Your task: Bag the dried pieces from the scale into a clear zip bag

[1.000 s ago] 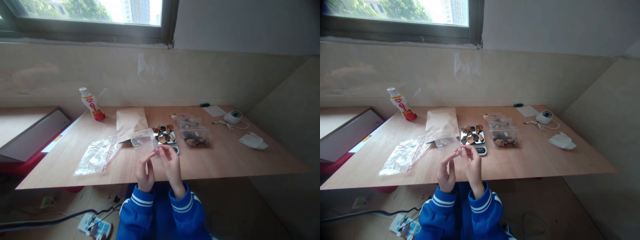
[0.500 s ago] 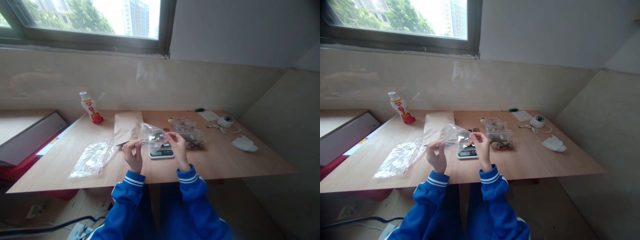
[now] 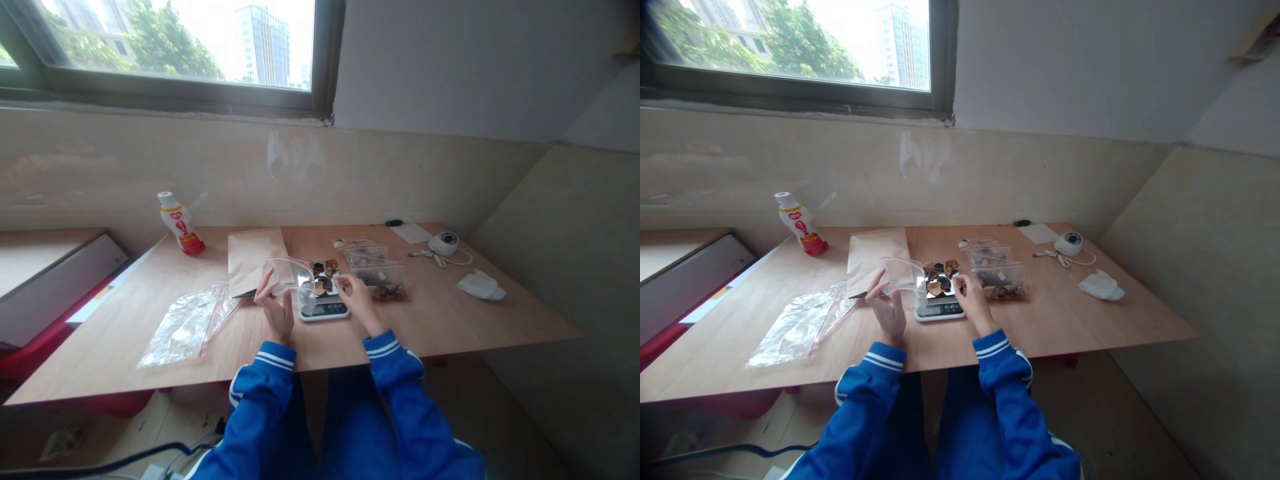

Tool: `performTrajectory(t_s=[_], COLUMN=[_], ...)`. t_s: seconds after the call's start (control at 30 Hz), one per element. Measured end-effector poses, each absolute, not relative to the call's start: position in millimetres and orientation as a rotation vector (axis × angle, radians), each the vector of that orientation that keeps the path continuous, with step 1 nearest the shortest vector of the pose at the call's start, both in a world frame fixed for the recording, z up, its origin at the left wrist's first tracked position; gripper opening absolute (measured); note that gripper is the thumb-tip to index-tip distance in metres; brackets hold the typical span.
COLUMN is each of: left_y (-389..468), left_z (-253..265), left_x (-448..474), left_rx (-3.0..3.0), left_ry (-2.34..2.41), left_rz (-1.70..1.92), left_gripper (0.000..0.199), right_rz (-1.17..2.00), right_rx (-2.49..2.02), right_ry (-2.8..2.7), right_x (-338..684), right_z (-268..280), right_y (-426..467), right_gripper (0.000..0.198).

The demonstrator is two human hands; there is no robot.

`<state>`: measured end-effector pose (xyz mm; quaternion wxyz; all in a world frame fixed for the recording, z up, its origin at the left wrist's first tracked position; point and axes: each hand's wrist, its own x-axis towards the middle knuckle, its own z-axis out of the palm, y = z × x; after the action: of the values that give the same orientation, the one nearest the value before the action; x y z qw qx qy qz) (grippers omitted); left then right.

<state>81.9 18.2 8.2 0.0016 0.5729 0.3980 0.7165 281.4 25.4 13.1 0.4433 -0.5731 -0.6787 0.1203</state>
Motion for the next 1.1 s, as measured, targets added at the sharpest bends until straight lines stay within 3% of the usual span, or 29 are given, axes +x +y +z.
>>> performTrajectory(t_s=[0.17, 0.33, 0.43, 0.63, 1.1], left_y=[19, 21, 21, 20, 20], left_z=[6, 0, -3, -4, -6], left_x=[82, 82, 82, 83, 83], left_rx=[1.709, 1.711, 1.67, 1.593, 1.642], left_ry=[1.306, 1.273, 1.265, 1.252, 1.196], left_rz=[2.204, 2.185, 2.148, 2.126, 2.118], left_gripper=[0.023, 0.024, 0.023, 0.02, 0.022], right_rz=[0.345, 0.58, 0.62, 0.348, 0.299], right_rx=[-1.337, -1.04, -1.074, -1.372, -1.396], right_ry=[-1.421, -1.712, -1.702, -1.85, -1.792], right_x=[265, 241, 244, 257, 255], right_z=[70, 112, 92, 30, 11], right_y=[23, 23, 29, 34, 30], right_gripper=[0.027, 0.026, 0.029, 0.027, 0.019])
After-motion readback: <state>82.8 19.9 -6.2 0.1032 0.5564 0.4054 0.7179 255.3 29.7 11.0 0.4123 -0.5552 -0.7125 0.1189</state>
